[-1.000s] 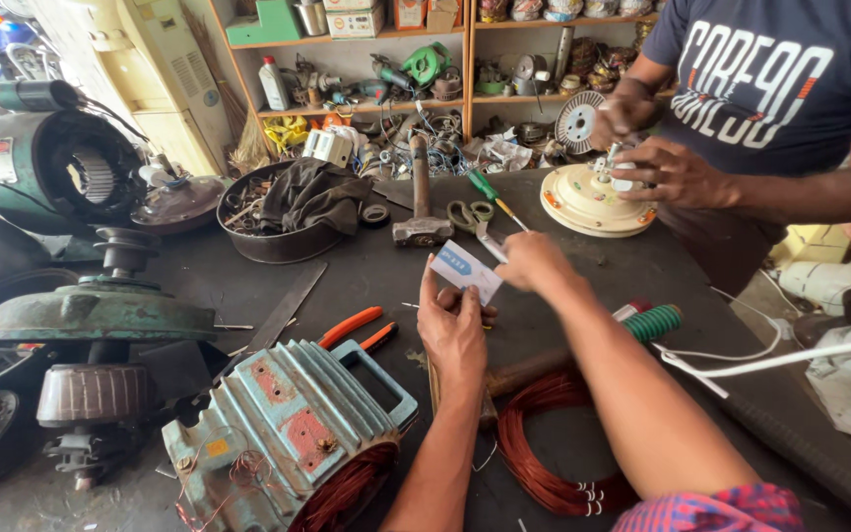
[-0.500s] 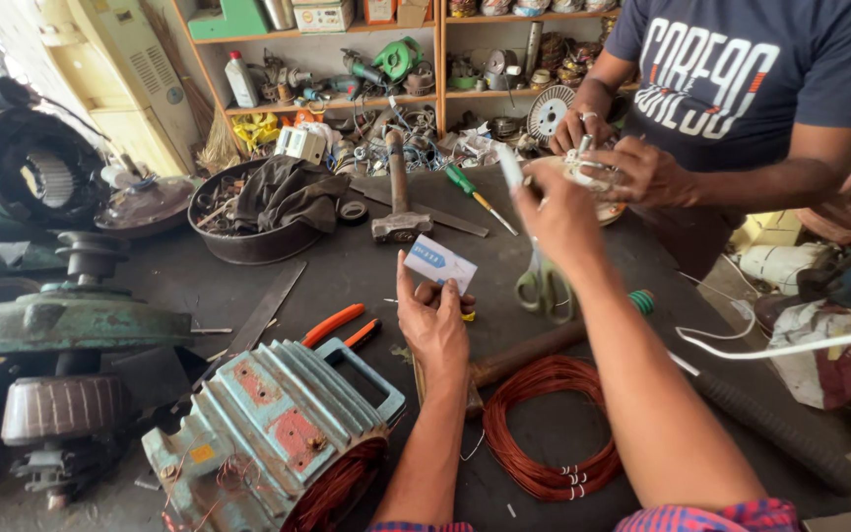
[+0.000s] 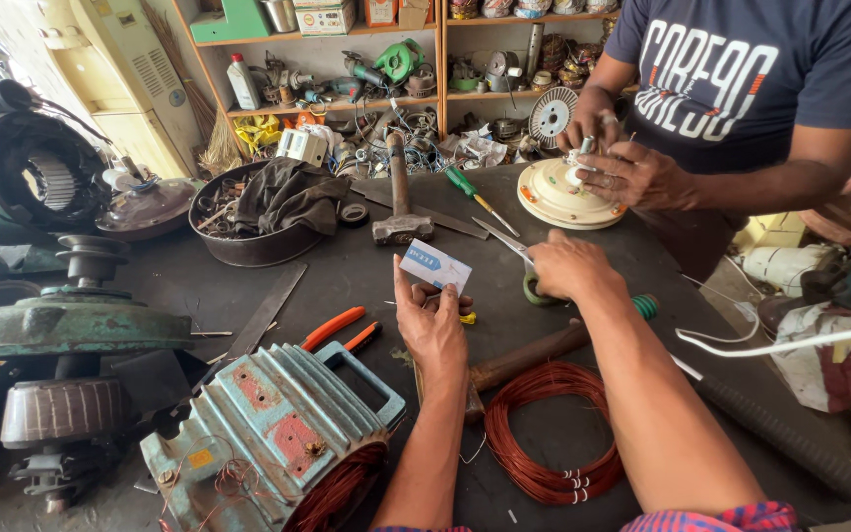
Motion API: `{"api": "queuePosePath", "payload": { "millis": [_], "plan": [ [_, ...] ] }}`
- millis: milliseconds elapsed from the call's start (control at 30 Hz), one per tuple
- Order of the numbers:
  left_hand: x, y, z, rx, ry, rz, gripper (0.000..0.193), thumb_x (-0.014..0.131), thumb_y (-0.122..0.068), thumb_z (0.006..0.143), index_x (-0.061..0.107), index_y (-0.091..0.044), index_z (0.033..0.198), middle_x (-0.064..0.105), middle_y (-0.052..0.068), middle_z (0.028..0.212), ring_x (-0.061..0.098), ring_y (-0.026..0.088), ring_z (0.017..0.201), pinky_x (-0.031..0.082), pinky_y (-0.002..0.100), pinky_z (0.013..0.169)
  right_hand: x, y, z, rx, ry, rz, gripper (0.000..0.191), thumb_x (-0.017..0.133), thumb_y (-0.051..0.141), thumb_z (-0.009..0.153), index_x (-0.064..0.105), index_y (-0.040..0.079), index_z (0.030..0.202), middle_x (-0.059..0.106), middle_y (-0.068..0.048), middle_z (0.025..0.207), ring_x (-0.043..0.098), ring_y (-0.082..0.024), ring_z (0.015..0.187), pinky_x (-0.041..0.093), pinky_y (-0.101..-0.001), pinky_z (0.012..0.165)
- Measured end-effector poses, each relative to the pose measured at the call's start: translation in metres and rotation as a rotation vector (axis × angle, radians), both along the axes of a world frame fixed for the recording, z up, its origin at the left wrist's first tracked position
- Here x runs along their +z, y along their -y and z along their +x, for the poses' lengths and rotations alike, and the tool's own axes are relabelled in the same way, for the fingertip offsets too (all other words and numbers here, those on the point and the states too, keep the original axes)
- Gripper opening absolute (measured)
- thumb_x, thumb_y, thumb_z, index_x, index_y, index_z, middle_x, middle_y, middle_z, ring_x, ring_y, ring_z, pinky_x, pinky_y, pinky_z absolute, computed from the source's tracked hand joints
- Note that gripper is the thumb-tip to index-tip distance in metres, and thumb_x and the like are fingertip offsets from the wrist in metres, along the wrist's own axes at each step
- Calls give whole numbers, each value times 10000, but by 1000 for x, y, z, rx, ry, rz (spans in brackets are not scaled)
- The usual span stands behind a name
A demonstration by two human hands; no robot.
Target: The person holds a disassembled electric motor and uses a screwdriver to adjust copper windings. They then cut a small piece of paper with scissors and wrap it around a wire end before tucking it into the motor housing.
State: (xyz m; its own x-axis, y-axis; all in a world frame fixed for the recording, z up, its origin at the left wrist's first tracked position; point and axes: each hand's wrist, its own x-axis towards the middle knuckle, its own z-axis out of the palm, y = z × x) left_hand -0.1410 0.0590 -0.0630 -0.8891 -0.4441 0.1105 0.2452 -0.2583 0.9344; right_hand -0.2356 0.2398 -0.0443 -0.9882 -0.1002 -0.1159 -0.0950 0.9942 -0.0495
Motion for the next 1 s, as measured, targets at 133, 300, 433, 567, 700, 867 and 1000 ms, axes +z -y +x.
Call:
{"api": "queuePosePath", "payload": {
  "millis": [133, 300, 433, 567, 700, 867, 1000],
  "plan": [
    [2, -1, 1, -4, -24, 10, 862, 640, 41, 897, 197, -90, 1625, 640, 113, 867, 689, 170, 676, 580, 309, 576, 2, -4, -3, -56, 57, -20, 526, 794, 246, 818, 626, 230, 1317, 651, -84, 1330, 608, -294, 1280, 480, -470, 1073],
    [-4, -1, -2, 10, 30, 36, 817, 666, 20, 887, 270, -73, 1596, 683, 110, 889, 695, 162, 693, 585, 297, 601, 6, -8, 0, -58, -69, -82, 567, 744, 143, 821, 621, 252, 1364, 730, -94, 1262, 683, -307, 1187, 537, -456, 995],
    [-16, 0, -11, 7, -96, 109, 735, 700, 0, 884, 381, -6, 1545, 714, 123, 895, 674, 161, 694, 568, 288, 622, 22, -5, 8, -25, -186, -212, 681, 749, 182, 802, 550, 221, 1451, 725, -150, 1187, 685, -340, 1117, 525, -471, 948],
    [-28, 1, -21, -14, -106, 177, 566, 713, -12, 909, 541, 82, 1440, 707, 123, 908, 693, 167, 725, 575, 288, 657, 46, -2, 29, 109, -165, -487, 764, 839, 365, 718, 586, 166, 1411, 776, -122, 1013, 726, -249, 955, 550, -402, 854],
    [-33, -2, -24, 8, -95, 266, 570, 695, 13, 888, 509, 55, 1426, 672, 106, 908, 680, 165, 704, 573, 294, 632, 65, -11, 61, 86, 192, -647, 732, 829, 496, 724, 638, 249, 1386, 708, -57, 785, 623, -165, 670, 484, -355, 609],
    [-28, -1, -25, 61, -133, 332, 601, 671, 51, 883, 483, 53, 1454, 622, 88, 899, 669, 163, 699, 567, 290, 613, 70, -17, 68, 139, 441, -760, 666, 804, 429, 767, 652, 270, 1396, 650, 15, 718, 604, -97, 615, 503, -281, 546],
    [-21, -2, -21, 109, -107, 357, 680, 662, 62, 880, 423, 5, 1514, 593, 71, 905, 670, 163, 713, 575, 294, 618, 67, -38, 66, 169, 673, -942, 679, 775, 364, 755, 666, 219, 1408, 655, 21, 743, 589, -79, 606, 477, -255, 518]
  ]
}}
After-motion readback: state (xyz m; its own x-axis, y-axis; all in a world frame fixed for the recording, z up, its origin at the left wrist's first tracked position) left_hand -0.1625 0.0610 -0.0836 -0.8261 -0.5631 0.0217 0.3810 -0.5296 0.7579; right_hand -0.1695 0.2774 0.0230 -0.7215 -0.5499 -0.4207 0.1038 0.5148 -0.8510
